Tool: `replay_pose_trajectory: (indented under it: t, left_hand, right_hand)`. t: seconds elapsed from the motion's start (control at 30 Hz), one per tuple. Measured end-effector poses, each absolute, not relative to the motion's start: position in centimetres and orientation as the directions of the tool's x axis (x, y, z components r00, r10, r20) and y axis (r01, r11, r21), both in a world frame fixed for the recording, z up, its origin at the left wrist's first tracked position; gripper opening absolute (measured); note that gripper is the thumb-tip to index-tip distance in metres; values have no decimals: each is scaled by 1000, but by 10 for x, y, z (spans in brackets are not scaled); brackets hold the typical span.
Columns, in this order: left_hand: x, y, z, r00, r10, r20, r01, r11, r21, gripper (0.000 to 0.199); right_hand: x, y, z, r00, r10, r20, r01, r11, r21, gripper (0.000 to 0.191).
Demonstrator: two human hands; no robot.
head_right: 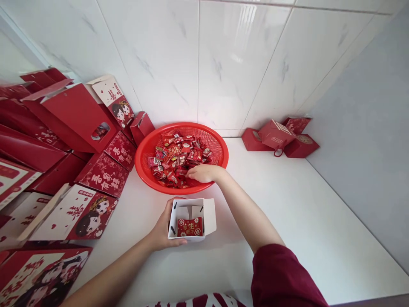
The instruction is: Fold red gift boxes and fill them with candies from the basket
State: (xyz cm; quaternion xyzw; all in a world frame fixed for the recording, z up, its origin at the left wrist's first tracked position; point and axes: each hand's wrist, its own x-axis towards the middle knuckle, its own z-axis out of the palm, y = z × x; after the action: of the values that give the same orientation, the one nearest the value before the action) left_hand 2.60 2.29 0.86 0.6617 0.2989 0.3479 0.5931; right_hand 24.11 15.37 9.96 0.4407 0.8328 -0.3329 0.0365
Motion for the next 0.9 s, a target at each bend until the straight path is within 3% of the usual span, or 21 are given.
replay_pose_trajectory:
  t: [0.2,0.37,0.57,0.73,0.9]
  left_hand:
    - [26,24,10,593,802,76,-20,-80,997,97]
    - [26,24,10,599,798,65,-13,-71,997,97]
    - [26,24,10,598,798,75,-14,-83,996,98]
    - [25,25,7,594,800,87,-5,-104,995,99]
    - [25,25,5,596,798,95,-27,-98,995,100]
  right_hand:
    - [246,146,95,-493,864,-104,745,358,-563,48]
    - [242,147,92,-508,821,-261,796,331,-507,38]
    - [237,151,93,-525,739,-423,835,351,-423,53]
    - [237,153,96,-623,635,-457,776,427,-464,42]
    - [241,151,103,-672,597,-438,730,436,-526,47]
